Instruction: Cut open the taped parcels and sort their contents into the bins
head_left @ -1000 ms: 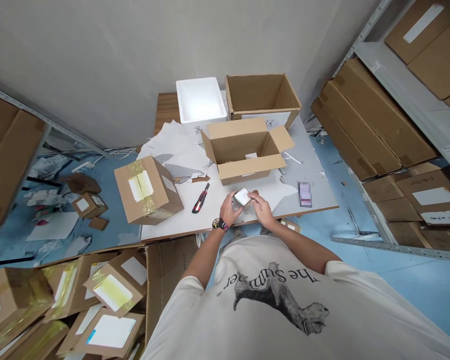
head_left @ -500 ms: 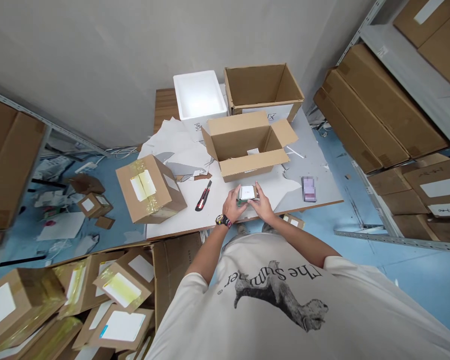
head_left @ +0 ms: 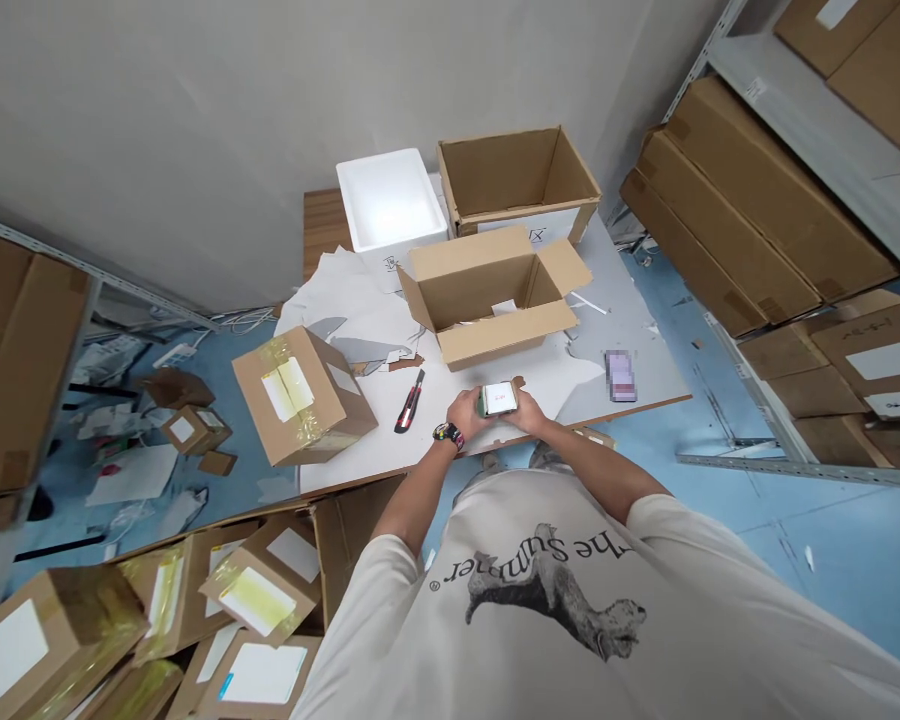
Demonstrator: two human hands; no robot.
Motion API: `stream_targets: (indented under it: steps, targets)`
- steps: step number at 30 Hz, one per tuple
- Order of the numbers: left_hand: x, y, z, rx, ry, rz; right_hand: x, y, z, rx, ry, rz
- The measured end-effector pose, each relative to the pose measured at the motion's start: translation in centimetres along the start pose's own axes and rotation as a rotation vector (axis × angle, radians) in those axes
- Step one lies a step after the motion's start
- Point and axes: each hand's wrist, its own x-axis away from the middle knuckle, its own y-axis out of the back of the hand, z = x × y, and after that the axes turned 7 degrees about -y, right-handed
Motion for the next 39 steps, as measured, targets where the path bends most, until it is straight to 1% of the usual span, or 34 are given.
stream_targets:
  steps: [3, 5, 7, 9, 12, 14, 16, 19, 21, 23, 27, 29, 32, 34, 36, 39]
  targets:
    - [0.7, 1.8, -1.9, 0.002, -0.106, -0.018, 2.3, 2.4, 0.9, 0.009, 0.069, 0.016]
    - [0.7, 3.5, -4.1, 0.005, -0.183, -0.035, 3.9, 4.7, 1.9, 0.014, 0.105, 0.015]
    - [0.4, 5.8, -6.8, 0.001, -0.235, -0.066, 5.1, 7.5, 3.5, 0.027, 0.135, -0.006]
    - [-0.2, 8.5, -9.8, -0.009, -0.265, -0.088, 6.0, 10.5, 5.8, 0.066, 0.176, -0.042]
    - [-1.8, 13.1, -13.9, 0.001, -0.319, -0.121, 6.5, 15.0, 10.2, 0.112, 0.275, -0.094]
    - [-3.7, 16.2, -15.8, -0.01, -0.364, -0.158, 6.1, 17.6, 13.4, 0.115, 0.336, -0.127]
    - [-6.3, 19.3, -17.1, -0.038, -0.41, -0.19, 5.0, 19.7, 16.4, 0.124, 0.383, -0.162]
    - [-11.0, 23.4, -18.0, -0.069, -0.462, -0.236, 1.9, 22.1, 20.3, 0.106, 0.424, -0.218]
    - [-14.3, 25.6, -18.2, -0.083, -0.496, -0.28, -0.9, 23.6, 22.5, 0.068, 0.461, -0.231]
    - [-17.7, 27.5, -18.1, -0.101, -0.513, -0.33, -4.0, 25.4, 24.7, 0.04, 0.531, -0.216]
    - [-24.7, 31.2, -16.9, -0.139, -0.497, -0.427, -10.9, 29.7, 29.9, 0.03, 0.738, -0.201]
    - [-28.2, 33.2, -16.1, -0.155, -0.489, -0.47, -14.4, 31.6, 32.8, 0.062, 0.829, -0.201]
    - [-33.1, 35.8, -14.9, -0.182, -0.462, -0.517, -20.0, 33.5, 36.7, 0.168, 0.909, -0.166]
    - [-36.0, 36.9, -13.9, -0.202, -0.44, -0.521, -23.8, 34.1, 38.4, 0.219, 0.929, -0.13]
    - [-38.7, 37.4, -12.6, -0.219, -0.414, -0.503, -27.4, 34.1, 39.3, 0.237, 0.934, -0.101]
    - [-42.2, 36.9, -9.7, -0.23, -0.36, -0.456, -32.5, 33.4, 39.0, 0.266, 0.914, -0.05]
